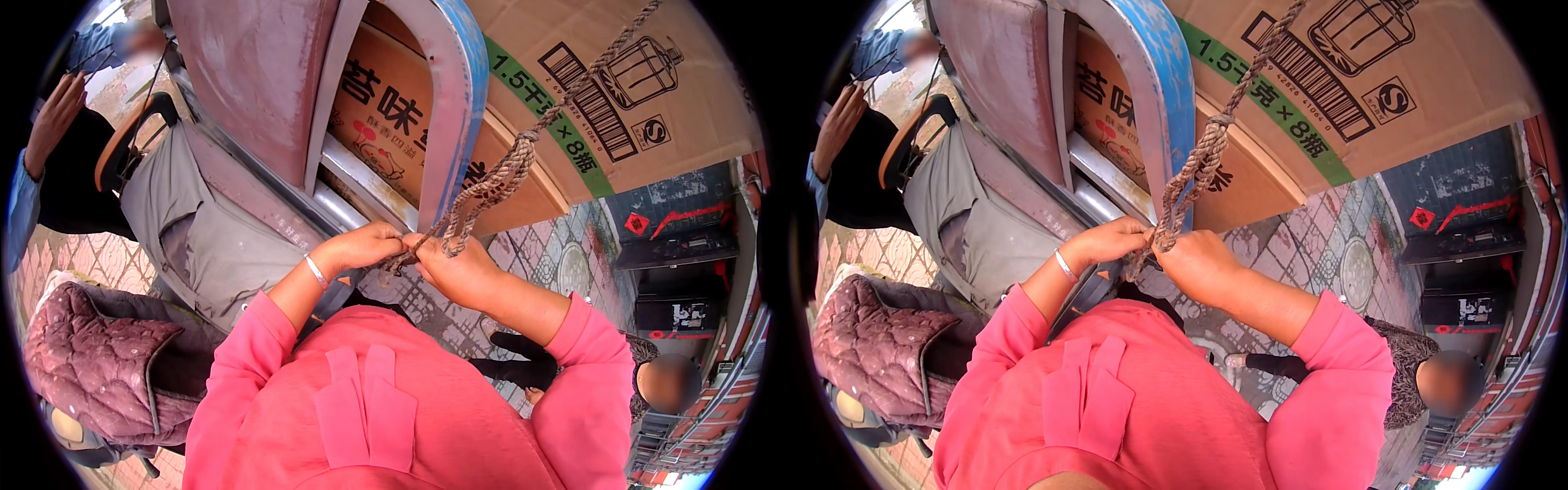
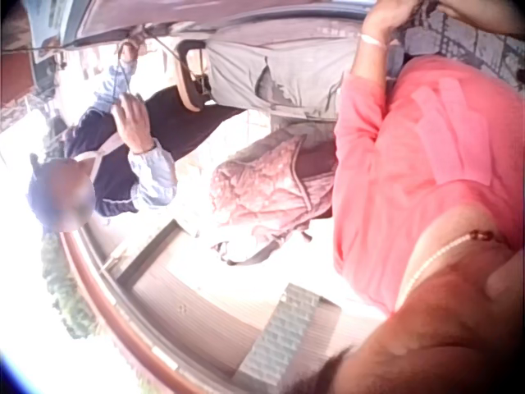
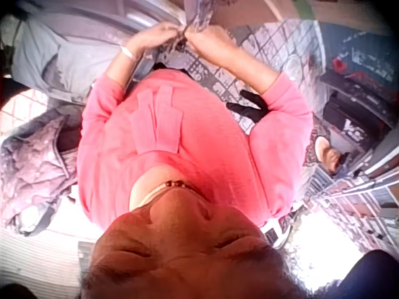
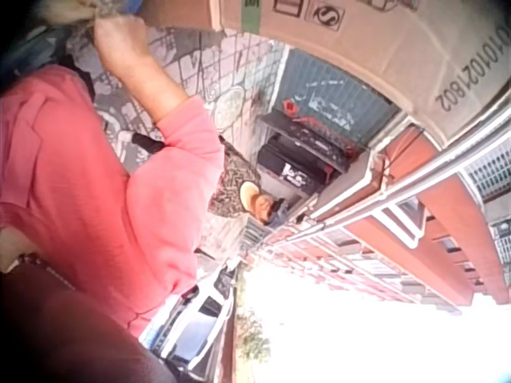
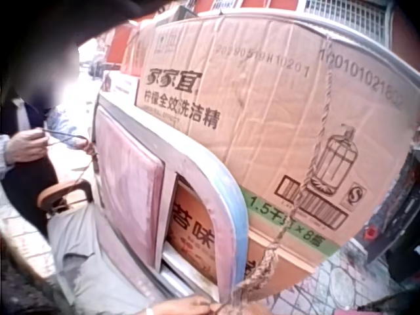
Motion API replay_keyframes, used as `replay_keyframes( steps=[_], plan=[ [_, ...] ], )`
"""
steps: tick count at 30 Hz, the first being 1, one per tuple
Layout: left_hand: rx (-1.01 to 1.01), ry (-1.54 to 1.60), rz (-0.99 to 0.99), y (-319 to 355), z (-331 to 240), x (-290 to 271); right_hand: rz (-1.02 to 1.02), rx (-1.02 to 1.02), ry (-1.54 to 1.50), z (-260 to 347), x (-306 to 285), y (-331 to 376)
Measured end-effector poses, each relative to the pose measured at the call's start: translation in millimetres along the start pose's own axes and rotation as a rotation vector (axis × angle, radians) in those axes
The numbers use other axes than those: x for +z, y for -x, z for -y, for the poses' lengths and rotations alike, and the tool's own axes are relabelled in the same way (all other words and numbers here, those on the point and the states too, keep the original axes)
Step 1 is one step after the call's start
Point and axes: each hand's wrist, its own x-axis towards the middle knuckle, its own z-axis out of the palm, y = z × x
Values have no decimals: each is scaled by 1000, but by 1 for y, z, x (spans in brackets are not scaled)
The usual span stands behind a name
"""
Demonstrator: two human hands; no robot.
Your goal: The person uses a thick rope to secure cardboard boxes onto the back of a motorized tricycle, tying several knots to provide tension.
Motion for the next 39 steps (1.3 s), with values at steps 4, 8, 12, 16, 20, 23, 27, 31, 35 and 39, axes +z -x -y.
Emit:
replay_keyframes(
  steps=[4, 8, 12, 16, 20, 23, 27, 31, 35, 39],
  plan=[
    [-20, -4, 12, 0, 3, -1, -49, 17, 42, 1, 8, 4],
    [9, 36, -19, 6, -14, 3, -212, 219, -66, 14, 30, 17],
    [45, 139, -65, 10, -21, 9, -359, 270, -132, 24, 43, 23],
    [3, 92, -53, 7, -11, 5, -343, 287, -74, 27, 40, 21],
    [35, 113, -42, 7, -12, 9, -203, 376, -46, 18, 50, 33],
    [29, 153, -41, 7, -15, 8, -321, 369, -215, 17, 50, 29],
    [34, 151, -74, 6, -6, 10, -398, 501, -709, 23, 60, 38],
    [-33, 118, -83, 5, -8, 9, -638, 501, -1265, 13, 93, 34],
    [41, 119, -98, 7, -14, 14, -491, 492, -650, 16, 77, 53],
    [25, 115, -126, 10, -10, 12, -612, 487, -904, 28, 70, 69]
  ],
)
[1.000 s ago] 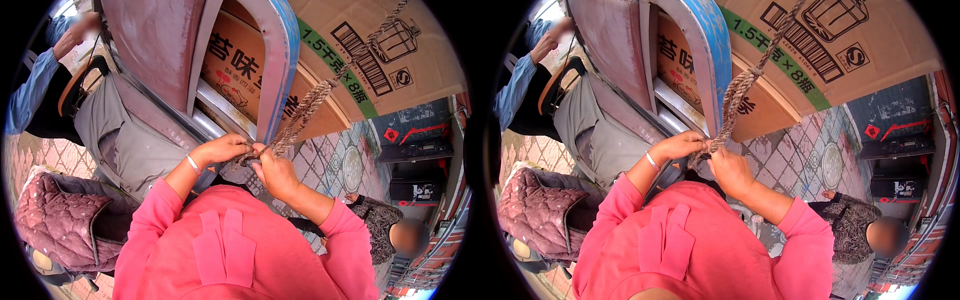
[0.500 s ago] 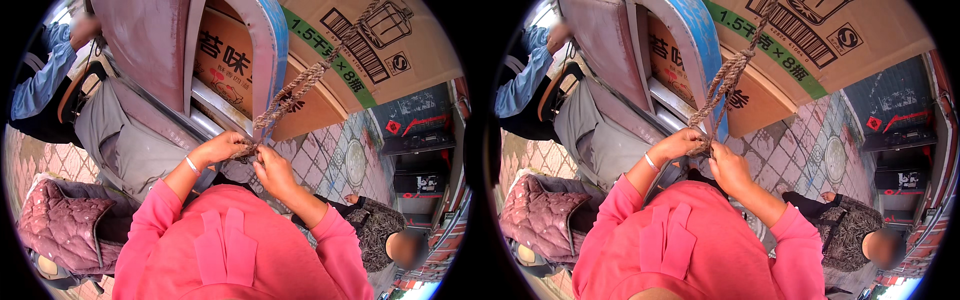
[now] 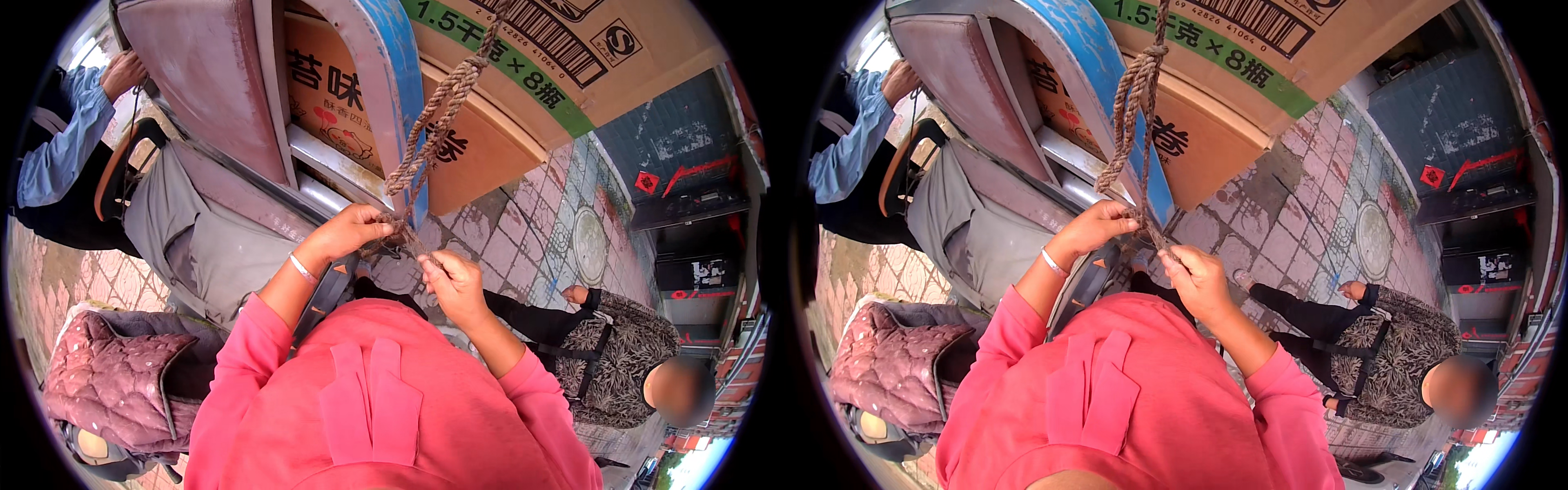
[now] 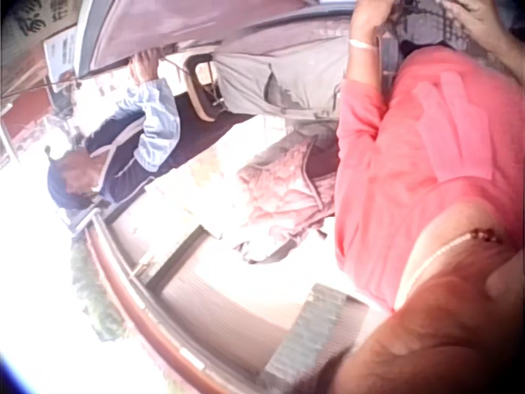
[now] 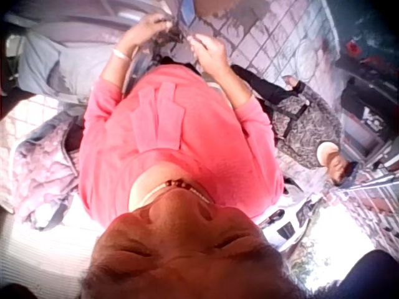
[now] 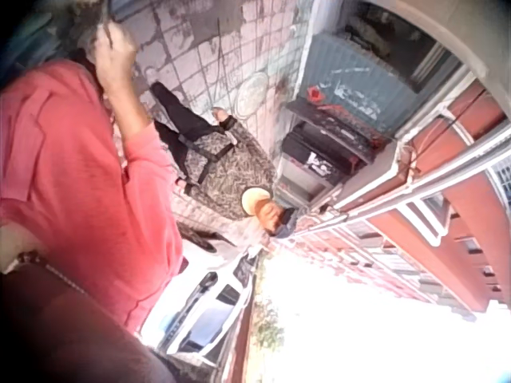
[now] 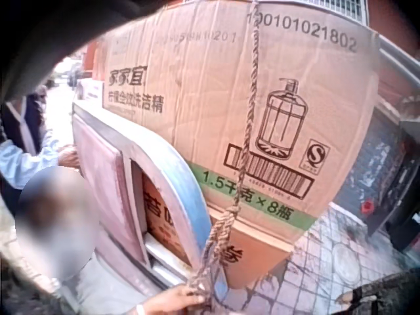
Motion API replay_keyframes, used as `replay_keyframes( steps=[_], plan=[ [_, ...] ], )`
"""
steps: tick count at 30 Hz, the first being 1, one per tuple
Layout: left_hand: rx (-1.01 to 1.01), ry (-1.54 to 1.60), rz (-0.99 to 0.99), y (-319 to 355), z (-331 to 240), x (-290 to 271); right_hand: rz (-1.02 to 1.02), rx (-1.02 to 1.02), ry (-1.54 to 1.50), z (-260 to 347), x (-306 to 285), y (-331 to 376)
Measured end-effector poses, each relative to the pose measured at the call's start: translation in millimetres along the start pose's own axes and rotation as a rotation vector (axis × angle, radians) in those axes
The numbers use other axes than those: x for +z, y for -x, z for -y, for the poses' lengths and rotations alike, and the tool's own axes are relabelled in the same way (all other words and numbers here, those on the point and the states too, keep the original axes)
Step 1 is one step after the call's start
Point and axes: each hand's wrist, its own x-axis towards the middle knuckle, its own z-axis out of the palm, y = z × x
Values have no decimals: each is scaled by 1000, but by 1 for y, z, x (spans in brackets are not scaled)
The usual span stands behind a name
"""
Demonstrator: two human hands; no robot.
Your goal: The person uses a thick rope to secure cardboard boxes onto the back of a motorized tricycle, tying several knots to provide tension.
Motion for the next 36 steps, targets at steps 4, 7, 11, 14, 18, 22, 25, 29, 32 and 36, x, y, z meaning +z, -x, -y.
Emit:
replay_keyframes(
  steps=[4, 7, 11, 14, 18, 22, 25, 29, 32, 36],
  plan=[
    [-15, 26, -48, 1, -1, 1, 25, -242, 19, 6, -10, 24],
    [6, -11, -92, 2, 3, 3, 53, -466, 158, 2, -14, 23],
    [29, 1, -212, 8, 2, 12, -17, -192, 55, -19, -5, 27],
    [61, 22, -245, 12, 0, 18, -39, 235, -146, -38, 4, 20],
    [69, -29, -287, 13, -3, 21, 87, 316, -191, -33, 19, 11],
    [60, -72, -312, 13, -2, 22, 185, 263, -127, -24, 30, 13],
    [66, -109, -353, 8, 8, 20, 288, 277, -139, -40, 41, -1],
    [155, -91, -390, 9, 13, 26, 309, 297, -152, -49, 60, -26],
    [336, -170, -404, 9, 19, 21, 335, 340, -180, -50, 61, -35],
    [267, -105, -274, 19, 13, 16, 354, 397, -180, -57, 67, -45]
  ],
)
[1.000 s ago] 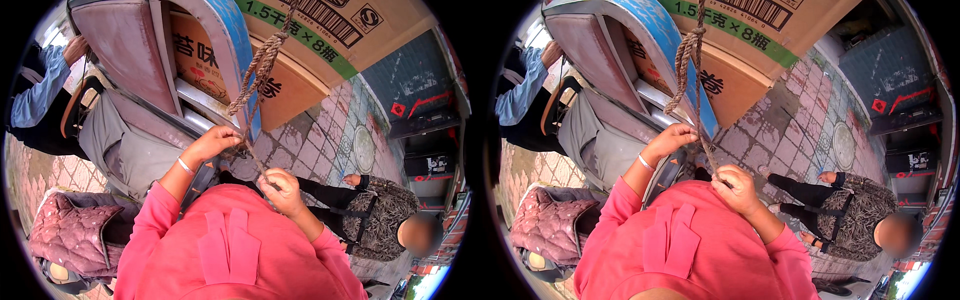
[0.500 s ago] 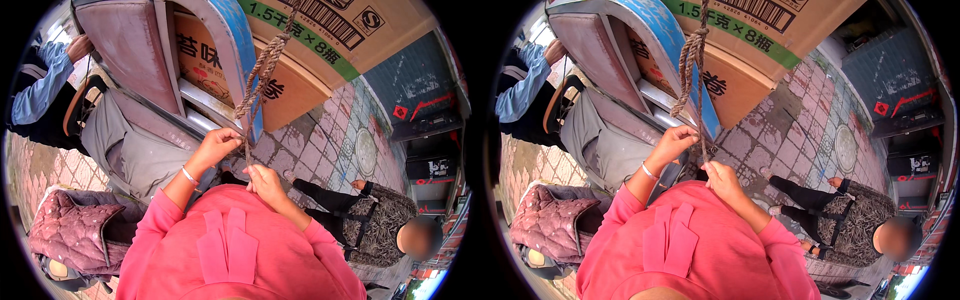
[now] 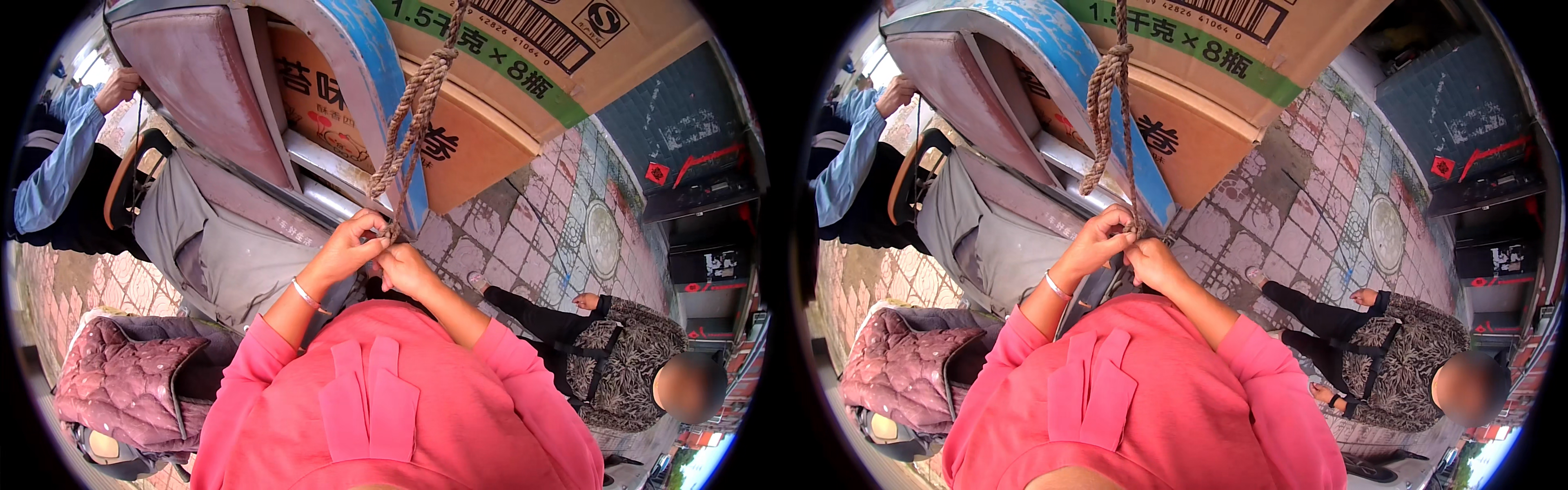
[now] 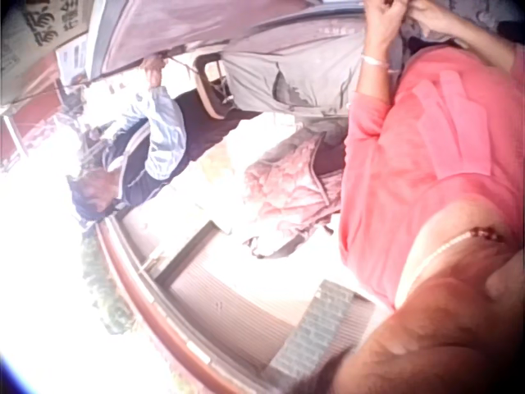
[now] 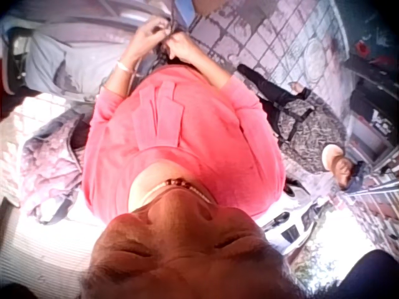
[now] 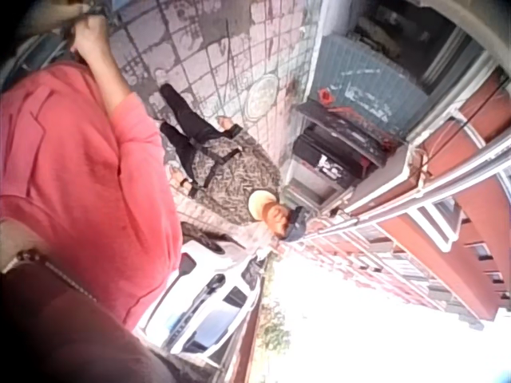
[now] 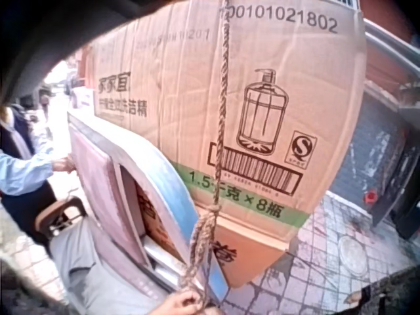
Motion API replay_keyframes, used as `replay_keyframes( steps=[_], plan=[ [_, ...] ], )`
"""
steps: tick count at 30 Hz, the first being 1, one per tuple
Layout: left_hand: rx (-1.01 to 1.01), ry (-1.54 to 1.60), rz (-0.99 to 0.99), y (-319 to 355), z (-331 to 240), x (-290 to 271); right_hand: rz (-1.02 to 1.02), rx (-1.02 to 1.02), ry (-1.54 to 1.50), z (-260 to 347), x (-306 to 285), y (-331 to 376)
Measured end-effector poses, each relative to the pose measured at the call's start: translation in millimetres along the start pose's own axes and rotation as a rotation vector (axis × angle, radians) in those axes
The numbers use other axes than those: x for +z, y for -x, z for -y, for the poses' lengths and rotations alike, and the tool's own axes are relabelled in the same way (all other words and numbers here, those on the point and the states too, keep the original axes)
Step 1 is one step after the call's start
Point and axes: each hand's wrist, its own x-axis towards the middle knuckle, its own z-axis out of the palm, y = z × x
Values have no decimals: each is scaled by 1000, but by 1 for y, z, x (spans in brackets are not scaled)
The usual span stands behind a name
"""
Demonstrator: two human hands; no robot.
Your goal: The person uses a thick rope to secure cardboard boxes onto the back of a motorized tricycle, tying several knots to provide tension.
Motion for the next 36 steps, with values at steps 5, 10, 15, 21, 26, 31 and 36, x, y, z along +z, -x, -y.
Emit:
replay_keyframes(
  steps=[5, 10, 15, 21, 26, 31, 36],
  plan=[
    [-96, -172, 56, -1, -19, 6, -83, -58, 147, 0, 2, -3],
    [50, -300, -76, 3, 7, 9, -153, -188, 258, -3, 8, -2],
    [-53, -82, -238, 6, 0, 26, -98, -174, 96, 4, 5, 27],
    [-121, 57, -325, 3, 6, 32, -406, -415, 143, 3, 0, 54],
    [-159, 64, -322, 2, 1, 31, -480, -549, 343, 26, -9, 48],
    [-182, 202, -353, 2, -6, 36, -516, -563, 561, 24, -8, 38],
    [-183, 204, -383, 4, 0, 33, -439, -524, 627, 21, 1, 43]
  ],
)
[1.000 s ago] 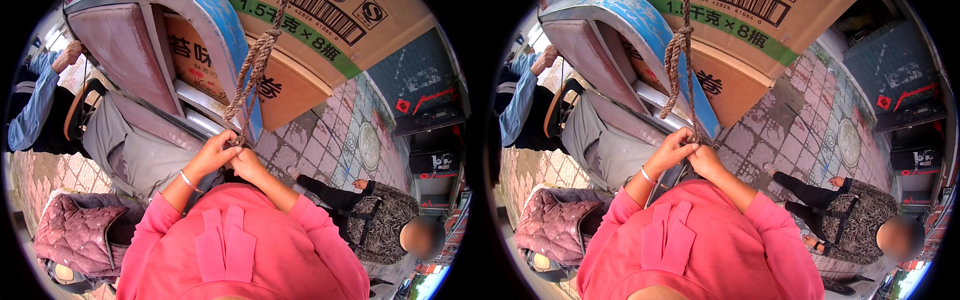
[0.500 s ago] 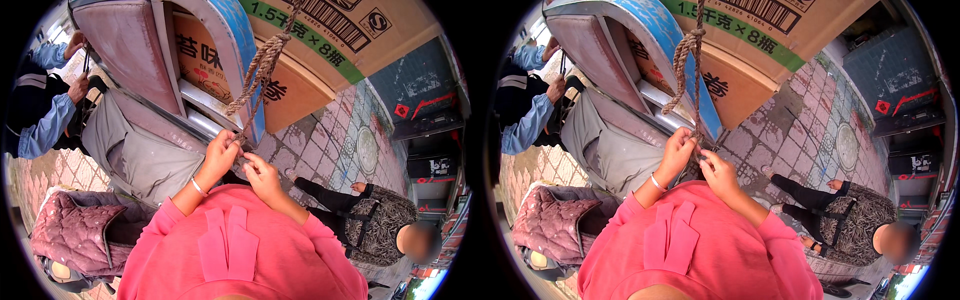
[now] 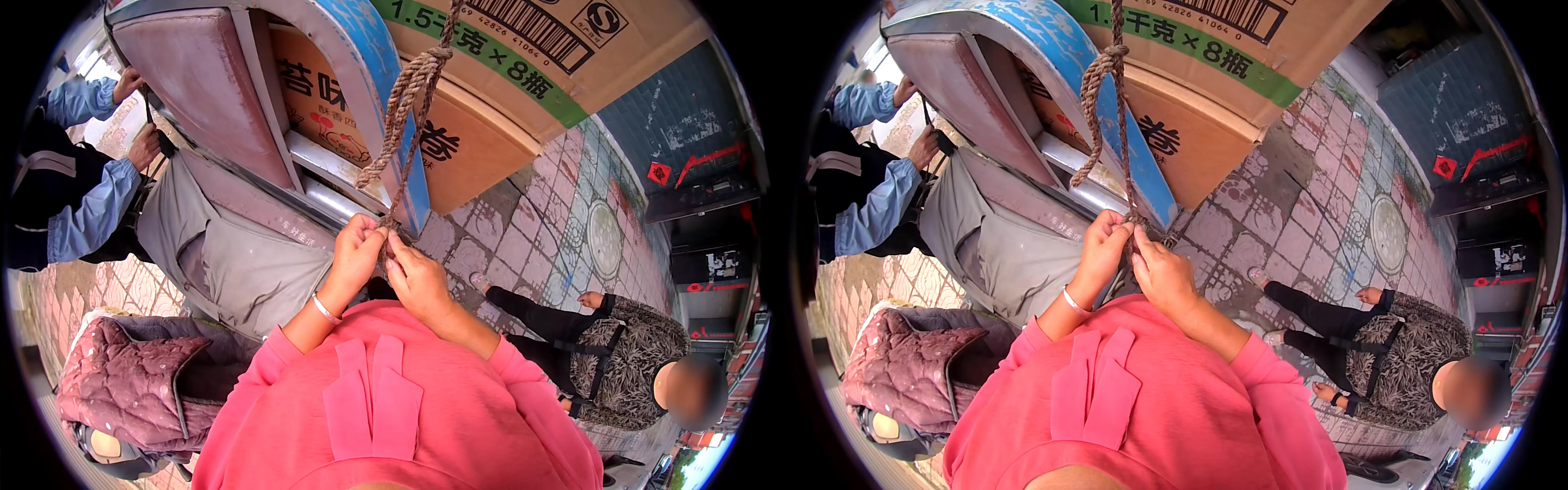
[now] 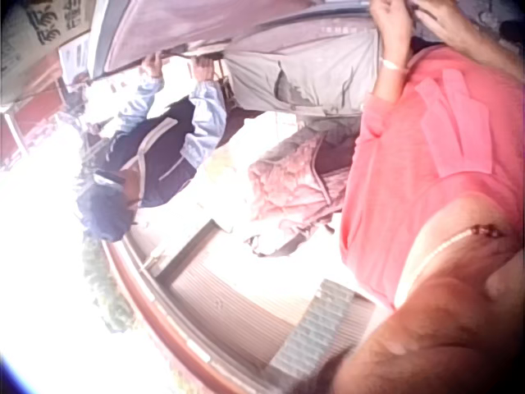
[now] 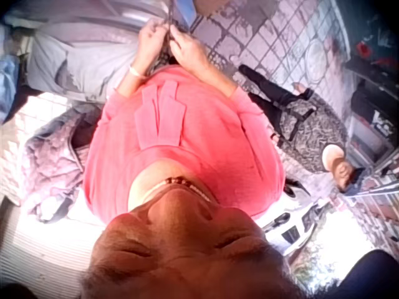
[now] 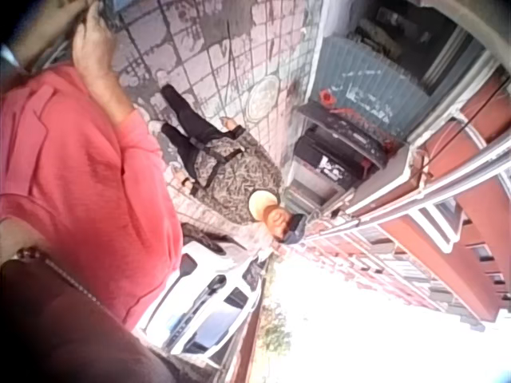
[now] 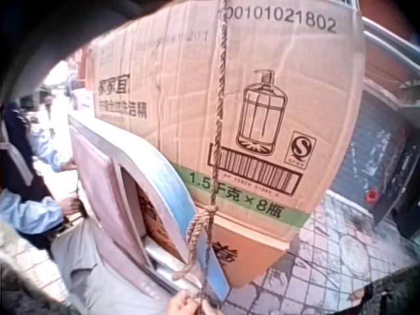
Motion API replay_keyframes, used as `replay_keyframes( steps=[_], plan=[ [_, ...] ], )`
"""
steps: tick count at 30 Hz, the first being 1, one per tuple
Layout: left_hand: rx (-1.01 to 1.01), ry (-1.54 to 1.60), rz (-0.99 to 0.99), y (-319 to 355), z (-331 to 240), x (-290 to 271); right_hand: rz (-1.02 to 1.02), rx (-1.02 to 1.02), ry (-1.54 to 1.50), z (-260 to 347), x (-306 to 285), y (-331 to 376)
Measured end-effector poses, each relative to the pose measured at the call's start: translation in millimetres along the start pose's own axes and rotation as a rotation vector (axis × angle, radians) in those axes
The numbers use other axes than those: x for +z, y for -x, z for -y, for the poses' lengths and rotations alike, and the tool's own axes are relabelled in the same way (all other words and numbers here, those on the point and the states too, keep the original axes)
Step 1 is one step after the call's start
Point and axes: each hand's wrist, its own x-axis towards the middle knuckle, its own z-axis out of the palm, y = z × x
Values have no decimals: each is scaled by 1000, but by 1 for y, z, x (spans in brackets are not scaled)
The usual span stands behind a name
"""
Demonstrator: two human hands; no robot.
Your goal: The person uses a thick rope to secure cardboard boxes onto the back of a motorized tricycle, tying several knots to provide tension.
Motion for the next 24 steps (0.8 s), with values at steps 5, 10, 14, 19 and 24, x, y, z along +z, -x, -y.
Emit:
replay_keyframes(
  steps=[5, 10, 14, 19, 24],
  plan=[
    [-26, 63, 32, 5, -6, 2, 13, -78, 96, -8, 2, 0],
    [-101, 139, 35, 10, -6, 1, 31, -134, 135, -2, -6, -8],
    [-72, 137, 67, 13, 4, -5, 26, -187, 139, -6, -7, -12],
    [23, 164, 8, 18, 7, 2, -6, -241, 171, -15, 0, -16],
    [-3, 151, -9, 15, 3, 2, -12, -220, 86, -17, 3, -12]
  ],
)
